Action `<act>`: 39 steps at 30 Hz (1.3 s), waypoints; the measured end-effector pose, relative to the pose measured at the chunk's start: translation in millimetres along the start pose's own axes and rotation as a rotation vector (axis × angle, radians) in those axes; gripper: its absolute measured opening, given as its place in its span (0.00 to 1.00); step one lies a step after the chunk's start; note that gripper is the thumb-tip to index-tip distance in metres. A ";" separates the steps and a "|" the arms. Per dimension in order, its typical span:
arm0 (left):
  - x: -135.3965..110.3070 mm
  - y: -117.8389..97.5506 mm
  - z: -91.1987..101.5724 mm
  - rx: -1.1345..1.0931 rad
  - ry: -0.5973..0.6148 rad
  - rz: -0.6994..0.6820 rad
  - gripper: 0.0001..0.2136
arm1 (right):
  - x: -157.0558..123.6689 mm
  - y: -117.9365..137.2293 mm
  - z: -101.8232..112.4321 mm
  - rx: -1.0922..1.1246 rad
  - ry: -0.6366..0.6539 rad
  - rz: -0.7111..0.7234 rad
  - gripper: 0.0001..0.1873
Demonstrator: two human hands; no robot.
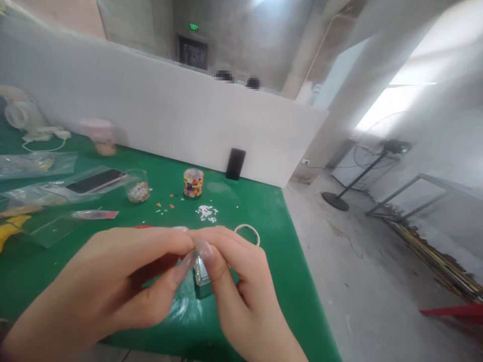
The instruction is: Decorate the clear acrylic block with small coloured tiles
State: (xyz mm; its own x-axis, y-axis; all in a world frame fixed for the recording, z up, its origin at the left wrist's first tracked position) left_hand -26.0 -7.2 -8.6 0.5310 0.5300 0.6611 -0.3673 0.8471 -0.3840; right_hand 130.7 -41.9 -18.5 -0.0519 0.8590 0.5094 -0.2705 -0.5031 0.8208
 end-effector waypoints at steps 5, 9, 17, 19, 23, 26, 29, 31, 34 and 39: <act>0.3 2.2 -2.0 0.003 -0.001 -0.025 0.04 | -0.8 -0.5 1.5 -0.035 -0.001 -0.003 0.14; 3.2 0.8 -3.7 0.013 -0.007 -0.066 0.04 | -0.4 -3.6 -0.1 -0.024 -0.019 -0.026 0.13; 5.6 -5.1 -7.8 0.086 -0.034 -0.126 0.09 | 2.7 -0.7 -4.2 -0.070 -0.077 0.067 0.20; 4.6 -5.7 -7.8 0.087 -0.021 -0.120 0.08 | 3.4 0.7 -3.9 -0.065 -0.115 0.069 0.21; 3.9 -4.8 -7.2 0.049 0.010 -0.090 0.05 | 5.0 3.6 -1.0 -0.027 -0.051 0.072 0.22; 6.1 -4.0 -5.7 -0.109 0.073 -0.043 0.07 | 5.8 4.7 1.8 0.022 0.005 -0.004 0.23; 9.1 -3.7 -2.5 -0.254 0.117 0.015 0.10 | 5.2 5.6 3.0 0.024 -0.019 -0.043 0.25; 10.3 -3.4 -1.0 -0.305 0.137 0.037 0.10 | 4.1 6.1 2.9 0.017 -0.050 -0.047 0.24; 9.5 -1.5 -2.8 -0.365 0.189 0.076 0.09 | 2.8 6.8 3.0 0.012 -0.093 -0.036 0.23; 8.6 0.4 -8.4 -0.496 0.216 0.153 0.09 | 0.5 5.3 3.1 0.011 -0.097 -0.056 0.22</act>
State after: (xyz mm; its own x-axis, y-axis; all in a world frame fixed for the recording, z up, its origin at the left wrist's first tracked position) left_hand -15.2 -2.0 -8.6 0.6632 0.5998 0.4476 -0.0767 0.6494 -0.7566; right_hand 132.2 -44.5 -13.0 0.0566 0.8726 0.4852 -0.2599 -0.4563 0.8510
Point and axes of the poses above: each hand's wrist, its own x-axis towards the middle knuckle, its own z-axis out of the back of the hand, y = z × x, the point moved 2 cm from there along x, towards the middle knuckle, and after that the axes turned 3 degrees about -y, right-handed, at the moved point
